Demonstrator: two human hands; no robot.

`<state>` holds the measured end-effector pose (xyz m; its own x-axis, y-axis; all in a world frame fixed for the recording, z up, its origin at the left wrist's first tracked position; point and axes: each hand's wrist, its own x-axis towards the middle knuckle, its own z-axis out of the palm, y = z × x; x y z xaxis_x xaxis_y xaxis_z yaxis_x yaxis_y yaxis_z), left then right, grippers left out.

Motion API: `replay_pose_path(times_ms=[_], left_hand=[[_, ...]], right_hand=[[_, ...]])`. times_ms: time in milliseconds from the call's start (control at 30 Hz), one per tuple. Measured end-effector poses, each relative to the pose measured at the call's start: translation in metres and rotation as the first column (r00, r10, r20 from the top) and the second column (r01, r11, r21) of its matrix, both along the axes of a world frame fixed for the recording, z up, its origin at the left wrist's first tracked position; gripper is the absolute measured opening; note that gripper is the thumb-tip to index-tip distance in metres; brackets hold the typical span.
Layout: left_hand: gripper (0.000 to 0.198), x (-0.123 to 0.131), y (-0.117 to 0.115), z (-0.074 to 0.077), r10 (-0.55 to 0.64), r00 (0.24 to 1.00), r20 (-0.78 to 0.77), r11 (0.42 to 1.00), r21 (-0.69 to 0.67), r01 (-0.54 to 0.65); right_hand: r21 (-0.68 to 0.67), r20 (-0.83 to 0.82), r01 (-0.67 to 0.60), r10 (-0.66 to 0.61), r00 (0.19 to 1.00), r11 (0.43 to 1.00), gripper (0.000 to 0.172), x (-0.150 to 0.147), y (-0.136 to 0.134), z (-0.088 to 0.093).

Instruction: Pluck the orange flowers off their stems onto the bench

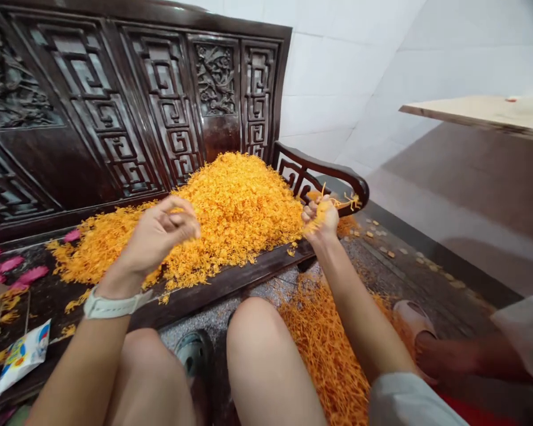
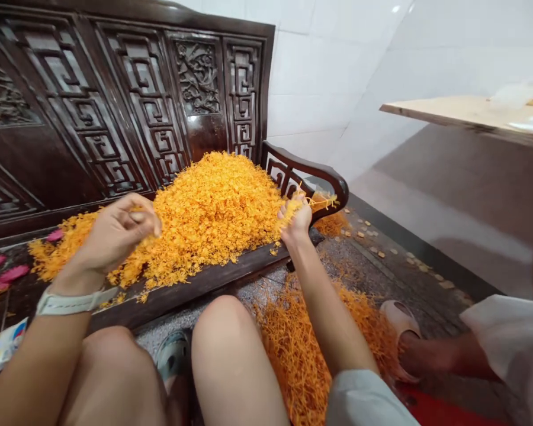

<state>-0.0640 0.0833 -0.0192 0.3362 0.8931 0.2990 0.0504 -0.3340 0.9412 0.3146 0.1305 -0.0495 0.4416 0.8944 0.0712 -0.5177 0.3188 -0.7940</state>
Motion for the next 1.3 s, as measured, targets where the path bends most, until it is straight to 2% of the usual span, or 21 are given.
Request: replay_pose_path(times_ms=[33, 67, 100, 133, 200, 233, 267, 300, 367, 400, 433, 500, 600, 667, 767, 867, 933, 1033, 1133, 1200, 1300], left_hand=[[0.031, -0.006, 0.009, -0.005, 0.167, 0.986, 0.000, 0.983, 0.079, -0.167], [0.029, -0.009, 0.019, -0.012, 0.318, 0.946, -0.062, 0.939, 0.155, -0.306], [0.030, -0.010, 0.028, -0.019, 0.454, 0.873, -0.181, 0.882, 0.233, -0.410], [0.035, -0.010, 0.037, -0.026, 0.554, 0.764, -0.330, 0.829, 0.310, -0.467], [0.043, -0.004, 0.048, -0.038, 0.631, 0.552, -0.545, 0.775, 0.413, -0.478], [0.044, 0.001, 0.050, -0.041, 0.629, 0.524, -0.574, 0.776, 0.430, -0.462], [0.044, 0.007, 0.051, -0.043, 0.614, 0.569, -0.547, 0.789, 0.425, -0.443], [0.044, 0.015, 0.049, -0.042, 0.574, 0.665, -0.478, 0.816, 0.400, -0.416], [0.044, 0.033, 0.042, -0.036, 0.441, 0.858, -0.263, 0.883, 0.298, -0.362], [0.045, 0.042, 0.036, -0.031, 0.365, 0.919, -0.148, 0.919, 0.218, -0.330], [0.044, 0.051, 0.031, -0.026, 0.298, 0.953, -0.048, 0.949, 0.126, -0.290], [0.045, 0.063, 0.020, -0.018, 0.207, 0.975, 0.084, 0.978, -0.037, -0.205], [0.055, 0.068, 0.014, -0.013, 0.116, 0.987, 0.110, 0.984, -0.146, -0.100], [0.049, 0.063, 0.018, -0.015, 0.097, 0.991, 0.094, 0.982, -0.169, -0.080], [0.048, 0.053, 0.028, -0.020, 0.147, 0.980, 0.131, 0.969, -0.220, -0.116], [0.044, 0.046, 0.033, -0.022, 0.164, 0.961, 0.224, 0.966, -0.235, -0.110], [0.038, 0.047, 0.034, -0.021, 0.181, 0.937, 0.298, 0.965, -0.240, -0.110], [0.035, 0.049, 0.037, -0.019, 0.290, 0.879, 0.378, 0.936, -0.303, -0.179], [0.032, 0.045, 0.044, -0.021, 0.412, 0.801, 0.435, 0.888, -0.386, -0.248], [0.025, 0.037, 0.051, -0.024, 0.461, 0.741, 0.488, 0.863, -0.440, -0.248], [0.010, 0.020, 0.059, -0.032, 0.507, 0.647, 0.569, 0.825, -0.537, -0.174]], right_hand=[[-0.015, 0.002, 0.001, -0.001, 1.000, 1.000, 0.046, 0.005, -0.005, -0.007], [-0.022, 0.005, 0.034, -0.034, 0.999, 0.999, 0.044, 0.006, -0.010, -0.014], [-0.018, 0.019, 0.078, -0.078, 0.997, 0.997, 0.042, 0.002, -0.014, -0.020], [-0.002, 0.039, 0.126, -0.126, 0.991, 0.992, 0.041, -0.006, -0.018, -0.024], [0.033, 0.072, 0.183, -0.185, 0.980, 0.983, 0.040, -0.030, -0.023, -0.029], [0.049, 0.077, 0.177, -0.180, 0.981, 0.983, 0.041, -0.043, -0.024, -0.030], [0.061, 0.075, 0.154, -0.158, 0.985, 0.986, 0.041, -0.056, -0.025, -0.029], [0.071, 0.067, 0.123, -0.128, 0.989, 0.990, 0.042, -0.069, -0.026, -0.028], [0.079, 0.050, 0.057, -0.061, 0.997, 0.995, 0.042, -0.091, -0.030, -0.026], [0.076, 0.046, 0.024, -0.027, 0.999, 0.997, 0.042, -0.102, -0.032, -0.025], [0.069, 0.044, -0.006, 0.003, 0.999, 0.998, 0.042, -0.111, -0.035, -0.025], [0.044, 0.033, -0.058, 0.056, 0.998, 0.997, 0.042, -0.129, -0.040, -0.024], [0.015, 0.015, -0.119, 0.118, 0.993, 0.993, 0.039, -0.153, -0.048, -0.022], [0.015, 0.022, -0.168, 0.167, 0.986, 0.986, 0.034, -0.165, -0.052, -0.019], [0.025, 0.041, -0.238, 0.237, 0.971, 0.971, 0.032, -0.177, -0.056, -0.019], [0.026, 0.064, -0.293, 0.291, 0.955, 0.956, 0.037, -0.185, -0.059, -0.024], [0.004, 0.094, -0.375, 0.373, 0.923, 0.927, 0.041, -0.192, -0.062, -0.030], [-0.038, 0.154, -0.490, 0.490, 0.858, 0.871, 0.044, -0.204, -0.067, -0.035], [-0.026, 0.202, -0.513, 0.507, 0.838, 0.858, 0.042, -0.217, -0.068, -0.035], [-0.017, 0.212, -0.527, 0.518, 0.829, 0.850, 0.043, -0.226, -0.067, -0.034], [-0.054, 0.225, -0.544, 0.541, 0.810, 0.837, 0.042, -0.235, -0.064, -0.037]])
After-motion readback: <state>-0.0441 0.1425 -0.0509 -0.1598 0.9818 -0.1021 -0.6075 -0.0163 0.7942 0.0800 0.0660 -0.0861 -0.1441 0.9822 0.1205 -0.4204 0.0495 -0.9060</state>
